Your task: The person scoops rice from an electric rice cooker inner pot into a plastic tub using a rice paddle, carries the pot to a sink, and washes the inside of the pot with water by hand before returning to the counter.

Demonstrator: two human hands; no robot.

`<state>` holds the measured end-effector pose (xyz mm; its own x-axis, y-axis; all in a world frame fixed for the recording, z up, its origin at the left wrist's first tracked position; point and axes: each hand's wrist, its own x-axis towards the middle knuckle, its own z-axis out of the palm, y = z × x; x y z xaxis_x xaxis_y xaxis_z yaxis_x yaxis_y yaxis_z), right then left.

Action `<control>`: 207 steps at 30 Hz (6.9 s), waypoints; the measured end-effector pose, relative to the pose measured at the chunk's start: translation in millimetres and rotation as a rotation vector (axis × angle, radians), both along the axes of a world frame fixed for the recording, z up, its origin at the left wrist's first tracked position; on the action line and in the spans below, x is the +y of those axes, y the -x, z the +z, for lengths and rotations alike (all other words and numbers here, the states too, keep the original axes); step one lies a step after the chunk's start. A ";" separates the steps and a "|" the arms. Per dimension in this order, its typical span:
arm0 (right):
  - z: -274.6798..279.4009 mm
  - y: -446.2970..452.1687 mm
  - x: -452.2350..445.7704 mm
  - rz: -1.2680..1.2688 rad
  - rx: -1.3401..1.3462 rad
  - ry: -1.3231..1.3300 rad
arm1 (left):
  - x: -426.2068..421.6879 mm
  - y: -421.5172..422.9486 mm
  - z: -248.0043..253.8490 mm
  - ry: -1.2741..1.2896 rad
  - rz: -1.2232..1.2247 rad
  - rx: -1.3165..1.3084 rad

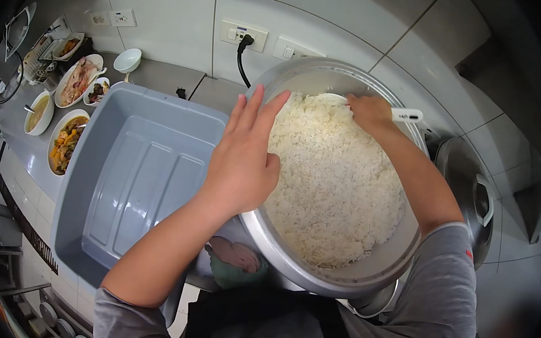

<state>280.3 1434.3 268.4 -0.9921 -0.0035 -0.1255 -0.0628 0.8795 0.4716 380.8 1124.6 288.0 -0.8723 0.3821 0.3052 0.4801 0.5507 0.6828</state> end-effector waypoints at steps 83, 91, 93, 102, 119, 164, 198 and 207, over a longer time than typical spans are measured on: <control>4.3 -145.7 83.2 -0.486 -0.353 0.727 | 36.8 -10.7 12.5 0.284 -0.156 -0.081; 4.0 -154.8 39.0 -0.363 -0.391 0.948 | 119.9 -64.1 -3.1 0.479 -0.257 -0.328; 6.8 -161.5 43.3 -0.403 -0.347 1.032 | 117.5 -69.9 -3.7 0.374 -0.324 -0.207; 101.2 -194.8 7.2 -0.383 -0.082 1.108 | 83.6 -88.6 69.8 0.311 -0.272 0.117; 47.5 -151.2 -373.1 -0.085 -0.634 1.062 | -286.8 -111.3 -8.5 0.335 -0.014 -0.018; 14.0 -25.1 24.3 0.140 -0.075 0.152 | -43.2 -53.0 -19.7 -0.717 -0.014 -0.469; 14.7 -75.1 53.3 0.263 0.002 -0.148 | -21.3 -56.1 -22.7 -0.867 0.025 -0.528; 15.2 -71.3 21.8 0.160 -0.225 -0.038 | -19.1 -55.9 -19.8 -0.905 0.053 -0.528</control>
